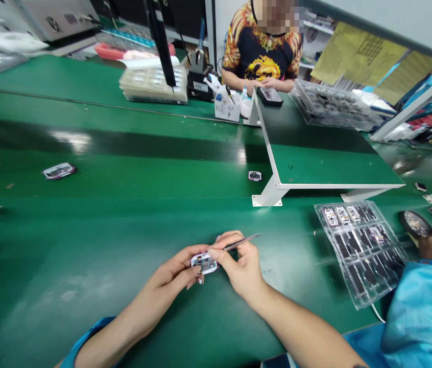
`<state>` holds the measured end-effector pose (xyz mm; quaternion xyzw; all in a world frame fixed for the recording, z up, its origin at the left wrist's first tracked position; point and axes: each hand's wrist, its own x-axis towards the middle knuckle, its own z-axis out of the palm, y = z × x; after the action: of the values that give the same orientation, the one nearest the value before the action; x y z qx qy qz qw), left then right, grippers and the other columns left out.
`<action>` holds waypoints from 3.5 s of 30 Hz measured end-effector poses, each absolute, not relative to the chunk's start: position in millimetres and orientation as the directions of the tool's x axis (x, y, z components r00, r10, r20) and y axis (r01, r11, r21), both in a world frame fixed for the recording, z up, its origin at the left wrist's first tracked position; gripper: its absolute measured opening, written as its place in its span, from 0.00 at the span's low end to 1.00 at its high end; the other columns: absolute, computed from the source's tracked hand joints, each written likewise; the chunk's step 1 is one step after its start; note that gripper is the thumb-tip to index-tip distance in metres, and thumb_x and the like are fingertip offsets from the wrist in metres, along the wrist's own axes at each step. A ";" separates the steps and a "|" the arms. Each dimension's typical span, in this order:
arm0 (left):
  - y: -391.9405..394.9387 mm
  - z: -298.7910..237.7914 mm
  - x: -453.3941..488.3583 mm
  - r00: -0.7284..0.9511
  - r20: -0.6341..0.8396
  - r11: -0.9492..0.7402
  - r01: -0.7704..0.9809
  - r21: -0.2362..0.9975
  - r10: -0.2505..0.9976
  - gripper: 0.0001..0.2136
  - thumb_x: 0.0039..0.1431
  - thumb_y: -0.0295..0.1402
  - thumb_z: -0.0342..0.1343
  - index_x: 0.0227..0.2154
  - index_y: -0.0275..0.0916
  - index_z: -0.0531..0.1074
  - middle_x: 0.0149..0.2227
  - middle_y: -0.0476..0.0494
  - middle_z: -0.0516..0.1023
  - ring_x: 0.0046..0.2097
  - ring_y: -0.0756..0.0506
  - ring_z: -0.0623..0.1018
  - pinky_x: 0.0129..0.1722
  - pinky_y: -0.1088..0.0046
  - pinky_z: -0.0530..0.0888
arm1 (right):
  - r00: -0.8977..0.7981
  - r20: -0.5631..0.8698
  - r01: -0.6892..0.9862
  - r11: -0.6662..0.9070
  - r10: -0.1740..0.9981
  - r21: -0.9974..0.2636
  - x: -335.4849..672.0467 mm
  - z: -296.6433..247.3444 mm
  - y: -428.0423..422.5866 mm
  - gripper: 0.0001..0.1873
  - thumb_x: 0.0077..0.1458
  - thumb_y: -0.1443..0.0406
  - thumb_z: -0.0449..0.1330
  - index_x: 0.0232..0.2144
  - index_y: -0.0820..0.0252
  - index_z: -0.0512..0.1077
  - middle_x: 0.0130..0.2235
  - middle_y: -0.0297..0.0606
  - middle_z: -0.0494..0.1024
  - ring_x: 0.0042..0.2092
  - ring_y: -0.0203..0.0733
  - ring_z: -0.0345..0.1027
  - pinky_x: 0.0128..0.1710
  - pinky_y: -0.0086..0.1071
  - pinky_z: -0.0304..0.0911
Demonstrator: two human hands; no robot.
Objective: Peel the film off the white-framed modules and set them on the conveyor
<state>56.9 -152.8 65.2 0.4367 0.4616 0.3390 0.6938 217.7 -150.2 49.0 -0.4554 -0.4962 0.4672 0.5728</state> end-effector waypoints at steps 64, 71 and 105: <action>-143.6 67.6 46.8 0.247 -0.374 0.423 -0.189 0.886 0.894 0.15 0.55 0.37 0.60 0.44 0.37 0.73 0.28 0.48 0.76 0.28 0.48 0.72 0.28 0.73 0.67 | 0.121 0.208 -0.204 0.229 0.971 -0.952 218.4 51.0 -153.4 0.05 0.53 0.61 0.68 0.31 0.52 0.76 0.31 0.35 0.82 0.40 0.44 0.74 0.43 0.39 0.69; -146.5 69.7 50.1 0.302 -0.474 0.556 -0.316 0.769 0.827 0.16 0.50 0.40 0.64 0.40 0.36 0.76 0.33 0.47 0.75 0.30 0.49 0.72 0.28 0.74 0.66 | 0.118 0.134 -0.233 0.159 0.984 -0.959 217.7 44.6 -153.3 0.03 0.53 0.65 0.68 0.33 0.52 0.78 0.35 0.33 0.82 0.40 0.40 0.75 0.43 0.32 0.69; -43.0 45.5 -126.5 -0.074 0.059 0.046 0.923 0.382 0.996 0.22 0.44 0.42 0.58 0.43 0.36 0.75 0.53 0.28 0.74 0.58 0.24 0.67 0.54 0.44 0.64 | 0.094 0.104 -0.107 0.113 0.990 -0.988 216.9 41.9 -154.1 0.03 0.53 0.63 0.66 0.31 0.54 0.77 0.34 0.37 0.82 0.40 0.43 0.76 0.41 0.32 0.70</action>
<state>-126.5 -43.0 45.5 0.6712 0.7146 0.1625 0.1114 216.9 -154.1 41.9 -0.4647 -0.4750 0.4768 0.5754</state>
